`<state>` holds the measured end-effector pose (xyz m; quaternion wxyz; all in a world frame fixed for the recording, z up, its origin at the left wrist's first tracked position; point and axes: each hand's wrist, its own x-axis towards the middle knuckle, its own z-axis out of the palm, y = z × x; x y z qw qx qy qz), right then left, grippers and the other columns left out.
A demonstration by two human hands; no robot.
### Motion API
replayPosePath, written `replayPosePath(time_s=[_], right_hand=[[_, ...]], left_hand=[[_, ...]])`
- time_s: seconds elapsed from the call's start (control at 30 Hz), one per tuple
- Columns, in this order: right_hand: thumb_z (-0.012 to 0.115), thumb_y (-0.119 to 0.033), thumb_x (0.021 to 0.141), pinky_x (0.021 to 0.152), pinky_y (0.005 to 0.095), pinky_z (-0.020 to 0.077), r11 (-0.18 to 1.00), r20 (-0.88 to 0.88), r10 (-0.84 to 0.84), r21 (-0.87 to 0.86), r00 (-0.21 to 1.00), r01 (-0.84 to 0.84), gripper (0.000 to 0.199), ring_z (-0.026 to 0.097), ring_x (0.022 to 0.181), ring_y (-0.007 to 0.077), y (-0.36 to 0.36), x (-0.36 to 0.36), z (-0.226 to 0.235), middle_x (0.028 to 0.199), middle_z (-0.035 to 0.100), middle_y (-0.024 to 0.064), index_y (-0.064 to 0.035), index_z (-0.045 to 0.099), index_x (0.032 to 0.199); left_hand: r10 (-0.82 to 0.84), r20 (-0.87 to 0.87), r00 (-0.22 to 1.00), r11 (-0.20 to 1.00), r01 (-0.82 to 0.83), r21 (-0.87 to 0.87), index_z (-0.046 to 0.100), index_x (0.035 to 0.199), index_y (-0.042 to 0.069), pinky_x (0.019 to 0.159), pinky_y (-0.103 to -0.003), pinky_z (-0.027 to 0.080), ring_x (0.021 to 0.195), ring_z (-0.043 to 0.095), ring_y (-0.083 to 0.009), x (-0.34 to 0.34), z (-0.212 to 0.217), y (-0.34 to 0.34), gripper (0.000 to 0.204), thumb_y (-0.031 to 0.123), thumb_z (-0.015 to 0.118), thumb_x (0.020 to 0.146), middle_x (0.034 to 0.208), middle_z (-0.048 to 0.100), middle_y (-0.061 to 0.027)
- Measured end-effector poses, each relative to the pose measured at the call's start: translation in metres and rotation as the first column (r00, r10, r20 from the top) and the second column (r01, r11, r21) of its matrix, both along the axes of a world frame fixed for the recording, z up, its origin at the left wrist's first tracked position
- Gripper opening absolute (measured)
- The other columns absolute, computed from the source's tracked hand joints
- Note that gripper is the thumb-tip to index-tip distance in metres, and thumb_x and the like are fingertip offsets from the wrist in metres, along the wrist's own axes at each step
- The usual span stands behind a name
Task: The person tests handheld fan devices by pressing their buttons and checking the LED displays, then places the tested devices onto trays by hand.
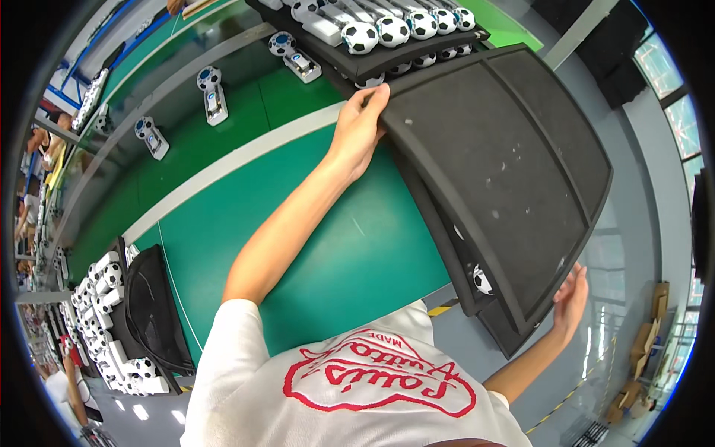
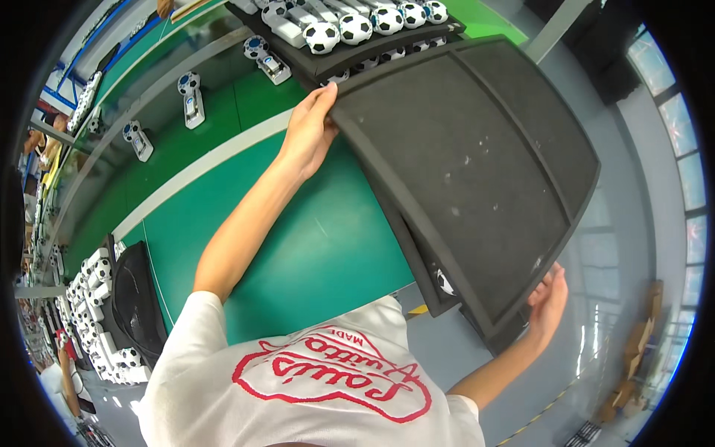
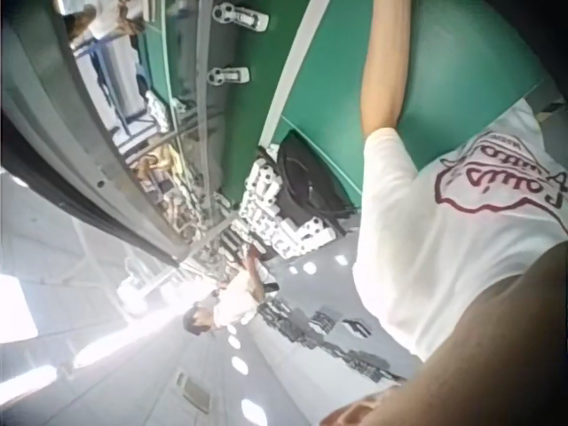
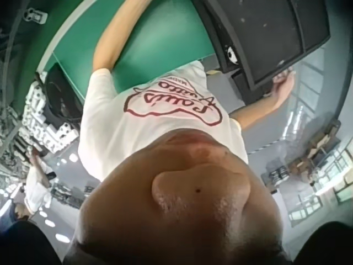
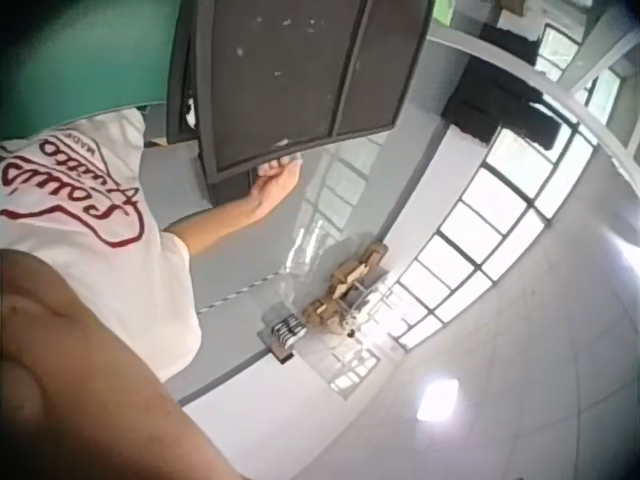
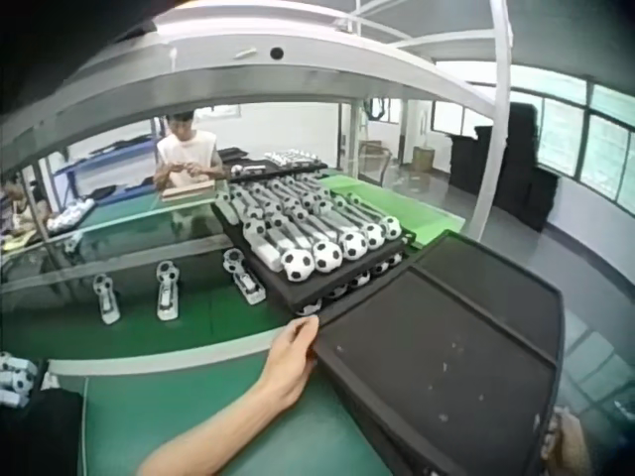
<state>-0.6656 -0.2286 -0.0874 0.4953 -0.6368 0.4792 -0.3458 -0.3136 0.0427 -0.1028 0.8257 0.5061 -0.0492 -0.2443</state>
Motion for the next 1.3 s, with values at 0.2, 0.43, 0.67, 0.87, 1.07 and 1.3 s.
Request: replayPosePath(time_s=[0.2, 0.43, 0.67, 0.87, 1.07, 1.3], right_hand=[[0.064, -0.025, 0.093, 0.034, 0.0151, 0.0301, 0.975, 0.1, 0.119, 0.176, 0.988, -0.135, 0.023, 0.038, 0.037, 0.0003, 0.012, -0.014, -0.005, 0.053, 0.045, -0.0071, -0.0058, 0.056, 0.084], [0.068, -0.025, 0.091, 0.034, 0.0153, 0.0326, 0.973, 0.189, 0.155, 0.14, 0.97, -0.183, 0.024, 0.04, 0.038, 0.001, 0.055, -0.005, -0.012, 0.053, 0.044, -0.0081, -0.0083, 0.055, 0.08], [0.066, -0.03, 0.092, 0.037, 0.016, 0.0362, 0.969, 0.008, 0.145, 0.202, 0.989, -0.144, 0.027, 0.044, 0.041, 0.003, 0.046, 0.0, -0.022, 0.059, 0.052, -0.0033, -0.0066, 0.056, 0.084], [0.061, -0.029, 0.095, 0.048, 0.0194, 0.0389, 0.837, -0.435, -0.002, -0.494, 0.9, -0.237, 0.042, 0.048, 0.055, 0.006, 0.064, 0.036, 0.076, 0.074, 0.057, 0.0014, 0.0013, 0.056, 0.124], [0.063, -0.014, 0.087, 0.062, 0.0296, 0.0452, -0.013, -0.556, 0.794, -0.419, 0.245, -0.908, 0.03, 0.055, 0.064, 0.0154, 0.212, 0.263, 0.123, 0.071, 0.056, 0.0068, 0.0009, 0.059, 0.112], [0.057, -0.02, 0.087, 0.07, 0.0447, 0.0546, -0.307, -0.799, 0.283, -0.6, 0.531, -0.739, 0.023, 0.068, 0.079, 0.0387, 0.295, 0.533, -0.029, 0.084, 0.068, 0.0198, 0.0013, 0.064, 0.094]], left_hand=[[0.01, 0.051, 0.999, 0.966, 0.004, -0.26, 0.041, 0.131, -0.001, 0.094, -0.035, 0.046, 0.109, 0.057, -0.0223, 0.003, -0.016, 0.019, 0.044, 0.012, 0.059, 0.093, 0.123, 0.056, -0.0158], [0.114, 0.295, 0.949, 0.987, -0.141, 0.074, 0.042, 0.127, -0.006, 0.089, -0.034, 0.051, 0.101, 0.062, -0.0244, 0.04, -0.031, 0.039, 0.04, 0.009, 0.058, 0.093, 0.121, 0.056, -0.0179], [0.344, 0.377, 0.86, 0.911, -0.403, 0.087, 0.049, 0.117, -0.005, 0.082, -0.034, 0.055, 0.095, 0.065, -0.0246, 0.102, -0.035, 0.122, 0.028, 0.005, 0.054, 0.092, 0.11, 0.06, -0.0169], [0.072, 0.851, 0.52, 0.087, -0.853, 0.514, 0.055, 0.115, -0.004, 0.079, -0.037, 0.055, 0.09, 0.065, -0.0243, 0.177, -0.043, 0.172, 0.057, 0.036, 0.073, 0.078, 0.102, 0.063, -0.0151], [0.097, 0.585, 0.805, 0.022, -0.589, 0.808, 0.057, 0.111, -0.003, 0.074, -0.039, 0.054, 0.081, 0.066, -0.0301, 0.238, -0.069, 0.214, 0.061, 0.036, 0.079, 0.069, 0.094, 0.064, -0.017], [0.244, 0.207, 0.947, 0.954, -0.273, 0.125, 0.055, 0.104, 0.001, 0.062, -0.033, 0.058, 0.073, 0.068, -0.021, 0.135, -0.021, 0.253, 0.027, 0.014, 0.07, 0.086, 0.09, 0.065, -0.0105]])
